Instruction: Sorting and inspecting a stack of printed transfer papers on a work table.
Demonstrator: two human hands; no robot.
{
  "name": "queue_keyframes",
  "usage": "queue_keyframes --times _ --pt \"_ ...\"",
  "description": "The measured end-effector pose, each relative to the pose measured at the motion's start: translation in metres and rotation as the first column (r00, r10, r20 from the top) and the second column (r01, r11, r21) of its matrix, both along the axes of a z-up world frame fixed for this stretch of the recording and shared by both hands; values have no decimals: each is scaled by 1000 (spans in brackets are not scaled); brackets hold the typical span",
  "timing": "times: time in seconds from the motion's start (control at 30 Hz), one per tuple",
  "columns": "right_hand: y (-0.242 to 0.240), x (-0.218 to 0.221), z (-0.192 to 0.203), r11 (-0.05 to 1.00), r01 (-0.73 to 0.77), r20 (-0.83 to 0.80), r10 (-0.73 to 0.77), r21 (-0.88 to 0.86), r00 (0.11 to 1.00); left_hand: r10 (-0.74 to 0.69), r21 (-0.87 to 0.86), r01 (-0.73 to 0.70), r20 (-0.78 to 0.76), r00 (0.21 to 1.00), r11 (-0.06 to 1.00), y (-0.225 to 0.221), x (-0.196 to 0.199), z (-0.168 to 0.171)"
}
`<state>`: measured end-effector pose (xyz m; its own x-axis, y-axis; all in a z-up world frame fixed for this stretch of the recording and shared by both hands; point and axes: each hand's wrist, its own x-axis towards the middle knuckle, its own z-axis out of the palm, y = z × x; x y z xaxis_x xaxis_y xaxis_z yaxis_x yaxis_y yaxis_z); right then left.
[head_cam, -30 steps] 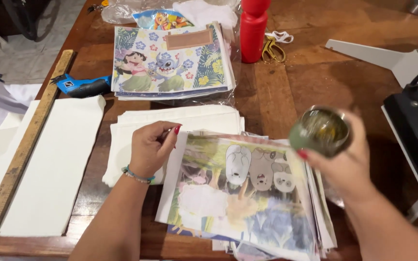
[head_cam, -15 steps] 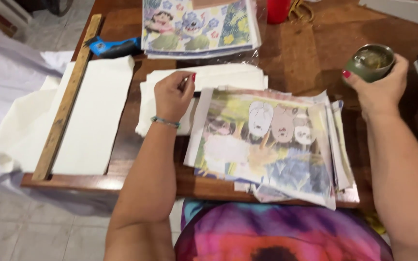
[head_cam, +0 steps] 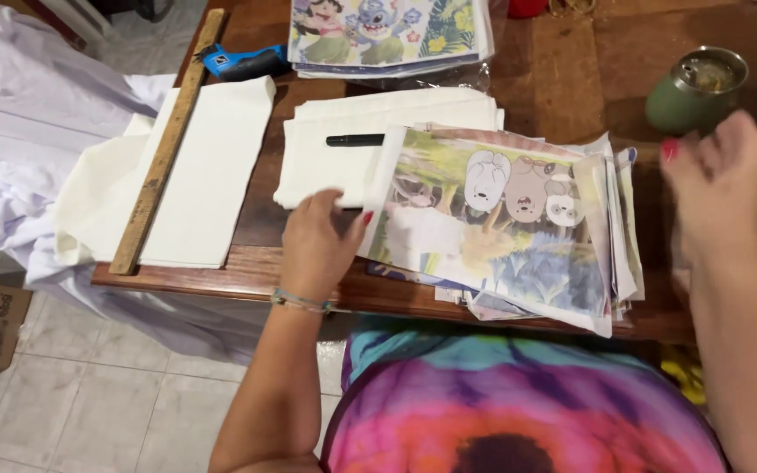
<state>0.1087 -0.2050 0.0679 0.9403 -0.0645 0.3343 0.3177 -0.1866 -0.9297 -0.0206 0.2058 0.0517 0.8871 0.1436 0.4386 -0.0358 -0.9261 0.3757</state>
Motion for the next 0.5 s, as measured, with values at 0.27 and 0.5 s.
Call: queue_keyframes --times 0.27,0.5 --pt "6 -71 9 925 -147 -362 11 -350 932 108 -401 -240 -323 940 884 -17 -2 -8" --pt "-17 -56 -41 978 -170 -347 120 -117 930 125 -466 -212 -210 970 859 -17 6 -32"
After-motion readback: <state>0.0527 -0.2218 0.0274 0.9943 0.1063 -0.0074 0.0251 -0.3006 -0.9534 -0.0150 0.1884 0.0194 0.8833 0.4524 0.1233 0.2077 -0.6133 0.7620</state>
